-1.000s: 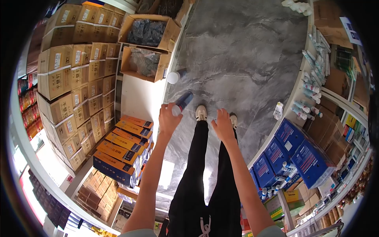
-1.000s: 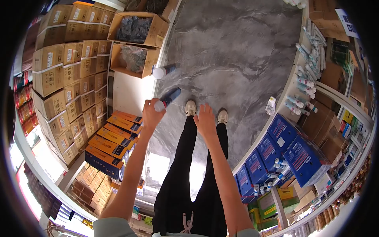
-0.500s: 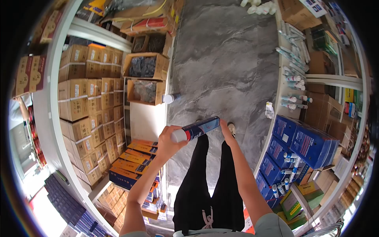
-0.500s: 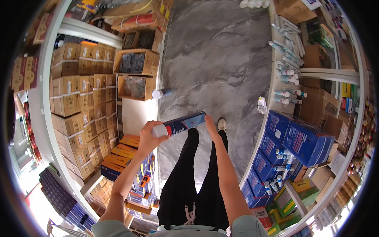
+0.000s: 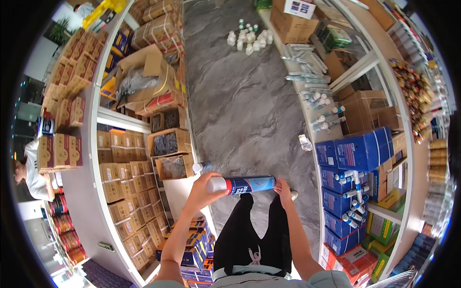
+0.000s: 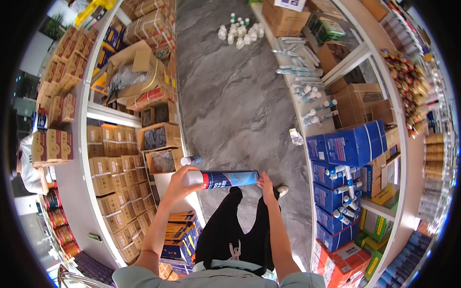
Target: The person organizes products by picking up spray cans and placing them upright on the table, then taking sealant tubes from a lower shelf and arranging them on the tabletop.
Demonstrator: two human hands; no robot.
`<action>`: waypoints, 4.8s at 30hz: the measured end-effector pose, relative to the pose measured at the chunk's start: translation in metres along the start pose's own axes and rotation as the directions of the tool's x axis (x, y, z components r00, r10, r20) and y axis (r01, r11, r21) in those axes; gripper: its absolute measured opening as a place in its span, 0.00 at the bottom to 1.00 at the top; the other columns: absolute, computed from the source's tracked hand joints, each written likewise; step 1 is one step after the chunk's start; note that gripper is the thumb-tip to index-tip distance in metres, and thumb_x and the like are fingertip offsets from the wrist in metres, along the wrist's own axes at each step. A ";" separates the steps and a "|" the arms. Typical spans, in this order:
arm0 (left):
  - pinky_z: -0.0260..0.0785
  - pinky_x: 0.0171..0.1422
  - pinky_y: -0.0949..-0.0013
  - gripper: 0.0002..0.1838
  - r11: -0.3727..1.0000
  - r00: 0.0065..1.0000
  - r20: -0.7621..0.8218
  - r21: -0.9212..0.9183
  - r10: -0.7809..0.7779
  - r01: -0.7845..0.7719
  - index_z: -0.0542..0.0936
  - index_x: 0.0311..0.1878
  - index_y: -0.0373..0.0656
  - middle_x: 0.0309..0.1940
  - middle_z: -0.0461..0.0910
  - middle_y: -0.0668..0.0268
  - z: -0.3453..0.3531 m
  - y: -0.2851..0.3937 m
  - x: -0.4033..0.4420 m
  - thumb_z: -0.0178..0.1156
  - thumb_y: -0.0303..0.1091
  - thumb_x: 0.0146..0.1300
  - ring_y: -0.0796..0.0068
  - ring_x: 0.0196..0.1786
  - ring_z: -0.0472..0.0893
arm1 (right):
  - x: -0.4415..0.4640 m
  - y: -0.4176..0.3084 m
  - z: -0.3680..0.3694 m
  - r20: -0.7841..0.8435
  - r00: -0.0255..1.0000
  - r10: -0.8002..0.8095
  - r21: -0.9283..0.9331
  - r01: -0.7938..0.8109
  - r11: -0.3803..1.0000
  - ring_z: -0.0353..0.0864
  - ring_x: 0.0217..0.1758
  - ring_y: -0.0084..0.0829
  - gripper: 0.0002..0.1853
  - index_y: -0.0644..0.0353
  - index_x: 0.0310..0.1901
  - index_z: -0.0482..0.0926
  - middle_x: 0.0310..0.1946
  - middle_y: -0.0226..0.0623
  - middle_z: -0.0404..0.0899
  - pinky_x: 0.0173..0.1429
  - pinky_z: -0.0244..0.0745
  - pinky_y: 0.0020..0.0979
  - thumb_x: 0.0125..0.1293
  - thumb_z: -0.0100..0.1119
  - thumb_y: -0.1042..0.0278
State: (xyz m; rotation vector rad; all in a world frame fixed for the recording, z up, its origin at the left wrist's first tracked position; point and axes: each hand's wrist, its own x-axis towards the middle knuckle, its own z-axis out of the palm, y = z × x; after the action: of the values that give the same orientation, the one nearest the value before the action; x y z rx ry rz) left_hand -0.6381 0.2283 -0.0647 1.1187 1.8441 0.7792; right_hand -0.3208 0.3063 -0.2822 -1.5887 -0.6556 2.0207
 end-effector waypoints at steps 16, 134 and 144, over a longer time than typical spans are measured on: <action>0.73 0.50 0.65 0.34 0.899 0.879 0.193 -0.110 0.437 -0.423 0.72 0.59 0.47 0.39 0.82 0.59 0.116 0.206 -0.032 0.75 0.40 0.48 0.65 0.43 0.82 | -0.203 -0.072 -0.165 -0.487 0.787 -0.378 0.037 0.451 0.891 0.71 0.37 0.16 0.16 0.60 0.54 0.81 0.32 0.20 0.77 0.43 0.61 0.22 0.69 0.57 0.62; 0.68 0.60 0.59 0.46 0.393 -0.098 0.503 -0.768 0.858 -0.506 0.67 0.59 0.32 0.51 0.76 0.50 1.129 0.683 -0.315 0.79 0.35 0.36 0.55 0.55 0.76 | -0.507 -0.105 -0.802 -0.627 -0.199 -0.753 -0.747 -0.120 0.653 0.81 0.31 0.43 0.09 0.60 0.25 0.76 0.27 0.40 0.79 0.31 0.76 0.42 0.61 0.56 0.66; 0.66 0.55 0.51 0.36 0.261 0.081 0.407 -0.409 0.910 -0.874 0.65 0.52 0.29 0.47 0.70 0.43 1.151 0.609 -0.330 0.75 0.37 0.46 0.43 0.52 0.72 | -0.502 -0.101 -0.809 -0.610 -0.123 -0.782 -0.757 -0.199 0.622 0.81 0.33 0.42 0.10 0.59 0.25 0.76 0.26 0.40 0.78 0.32 0.77 0.41 0.61 0.55 0.66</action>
State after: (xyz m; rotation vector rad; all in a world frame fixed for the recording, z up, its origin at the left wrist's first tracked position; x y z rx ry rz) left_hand 0.7026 0.2821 0.0024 2.2111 0.3509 0.9455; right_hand 0.5797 0.1237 -0.0150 -2.3142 -0.9944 -0.3702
